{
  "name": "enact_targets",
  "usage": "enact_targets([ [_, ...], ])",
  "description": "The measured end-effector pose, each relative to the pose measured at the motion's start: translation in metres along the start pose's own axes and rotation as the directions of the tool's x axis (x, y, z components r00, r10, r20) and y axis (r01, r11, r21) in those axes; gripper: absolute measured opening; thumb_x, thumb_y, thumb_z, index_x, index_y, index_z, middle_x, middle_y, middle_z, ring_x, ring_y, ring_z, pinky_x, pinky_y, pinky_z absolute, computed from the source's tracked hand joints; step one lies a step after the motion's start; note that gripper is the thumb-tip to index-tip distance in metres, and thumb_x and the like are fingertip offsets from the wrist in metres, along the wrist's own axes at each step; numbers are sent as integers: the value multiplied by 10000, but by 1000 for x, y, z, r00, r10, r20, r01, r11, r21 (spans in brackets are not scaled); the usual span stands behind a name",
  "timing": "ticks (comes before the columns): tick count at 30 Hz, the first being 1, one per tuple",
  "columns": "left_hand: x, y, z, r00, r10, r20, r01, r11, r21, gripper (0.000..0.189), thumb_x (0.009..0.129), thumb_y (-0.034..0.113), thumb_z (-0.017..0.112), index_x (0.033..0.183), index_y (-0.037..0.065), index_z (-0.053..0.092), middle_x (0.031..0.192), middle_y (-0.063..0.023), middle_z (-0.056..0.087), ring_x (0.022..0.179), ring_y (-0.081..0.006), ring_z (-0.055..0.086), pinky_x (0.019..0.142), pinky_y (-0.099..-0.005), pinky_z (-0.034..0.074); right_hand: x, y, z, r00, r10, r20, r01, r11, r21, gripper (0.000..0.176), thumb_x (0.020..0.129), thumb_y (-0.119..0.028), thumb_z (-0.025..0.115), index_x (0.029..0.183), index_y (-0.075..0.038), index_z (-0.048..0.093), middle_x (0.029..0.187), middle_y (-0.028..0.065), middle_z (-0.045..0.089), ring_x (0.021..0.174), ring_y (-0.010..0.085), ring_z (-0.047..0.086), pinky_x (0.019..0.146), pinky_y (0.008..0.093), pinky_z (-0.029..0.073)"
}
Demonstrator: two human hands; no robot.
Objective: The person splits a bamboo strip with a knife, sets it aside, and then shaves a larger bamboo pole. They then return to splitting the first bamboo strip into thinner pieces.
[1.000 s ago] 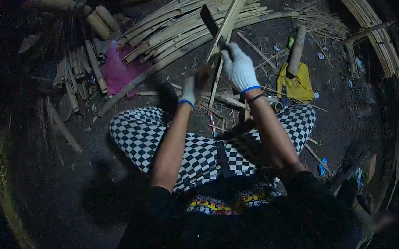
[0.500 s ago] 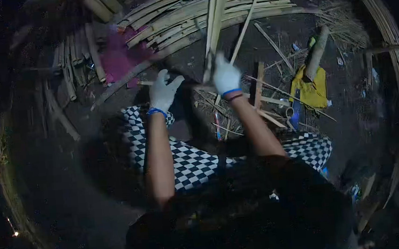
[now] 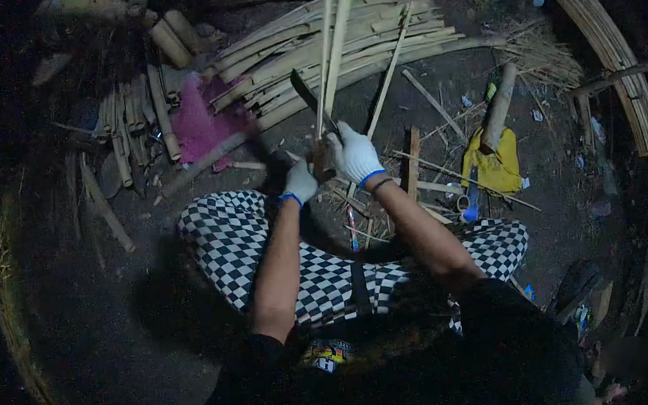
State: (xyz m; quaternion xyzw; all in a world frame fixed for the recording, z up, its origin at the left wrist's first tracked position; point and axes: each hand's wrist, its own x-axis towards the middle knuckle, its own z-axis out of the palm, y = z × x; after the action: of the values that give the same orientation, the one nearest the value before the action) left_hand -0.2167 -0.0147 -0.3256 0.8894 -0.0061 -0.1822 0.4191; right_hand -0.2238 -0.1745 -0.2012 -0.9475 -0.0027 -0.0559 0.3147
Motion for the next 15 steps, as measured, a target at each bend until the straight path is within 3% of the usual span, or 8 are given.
enact_targets([
  [2, 0, 23, -3, 964, 267, 14, -264, 958, -111, 669, 756, 376, 711, 1217, -54, 488, 1146, -213, 589, 1050, -326, 574, 924, -412, 439, 3, -23, -32, 991, -87, -99, 102, 983, 156, 285, 900, -257, 483, 1052, -18, 517, 801, 287, 602, 775, 475, 577, 670, 537, 459],
  [4, 11, 33, -1, 996, 75, 46, 24, 273, -962, 564, 834, 384, 611, 1137, -83, 520, 1128, -215, 591, 1017, -305, 586, 864, -406, 461, 0, -50, -76, 998, 46, -32, -40, 986, 163, 294, 910, -241, 513, 1079, -2, 541, 935, 283, 594, 923, 461, 549, 726, 456, 473],
  [5, 7, 40, 0, 994, -46, 95, 97, 35, -995, 566, 870, 415, 520, 1105, -99, 532, 1050, -240, 610, 951, -287, 615, 783, -402, 488, -3, -53, -89, 999, 6, -45, 1, 987, 162, 316, 908, -246, 522, 1107, -2, 537, 961, 273, 600, 945, 446, 556, 755, 440, 473],
  [6, 4, 40, -2, 994, -37, 101, 102, 34, -994, 566, 870, 415, 520, 1105, -99, 532, 1050, -240, 610, 951, -287, 615, 783, -402, 488, -4, -54, -98, 998, -29, -50, 37, 987, 159, 339, 906, -252, 531, 1135, -2, 534, 987, 263, 606, 967, 431, 564, 784, 425, 474],
  [7, -1, 37, -5, 991, 63, -121, -128, 733, -668, 569, 873, 429, 498, 1086, -97, 546, 998, -253, 617, 905, -297, 627, 762, -412, 492, -6, -50, -110, 996, -89, -21, 91, 984, 151, 366, 904, -263, 541, 1159, -1, 532, 1023, 243, 613, 987, 383, 584, 812, 399, 470],
  [8, -8, 40, -8, 936, 288, -200, -275, 957, 91, 575, 876, 442, 475, 1066, -94, 559, 947, -266, 624, 859, -306, 638, 740, -422, 496, -8, -42, -121, 989, -146, 14, 142, 979, 149, 394, 902, -275, 552, 1183, 0, 529, 1060, 223, 620, 1006, 335, 604, 839, 374, 466],
  [12, -36, 80, -3, 957, 132, 258, -55, 956, -287, 490, 877, 372, 512, 997, -100, 567, 882, -293, 621, 820, -399, 629, 747, -480, 483, 12, -11, -169, 915, -140, 379, 32, 960, 278, 361, 923, -257, 548, 1192, -17, 552, 848, 39, 622, 744, 107, 556, 709, 276, 469],
  [15, -35, 95, 3, 953, 214, -215, -211, 977, 39, 300, 852, 221, 562, 936, -63, 516, 901, -275, 574, 834, -468, 559, 726, -512, 442, -4, -22, -165, 969, -79, 235, 20, 970, 241, 316, 936, -251, 518, 1150, -25, 567, 680, -29, 519, 582, 62, 458, 538, 243, 407],
])
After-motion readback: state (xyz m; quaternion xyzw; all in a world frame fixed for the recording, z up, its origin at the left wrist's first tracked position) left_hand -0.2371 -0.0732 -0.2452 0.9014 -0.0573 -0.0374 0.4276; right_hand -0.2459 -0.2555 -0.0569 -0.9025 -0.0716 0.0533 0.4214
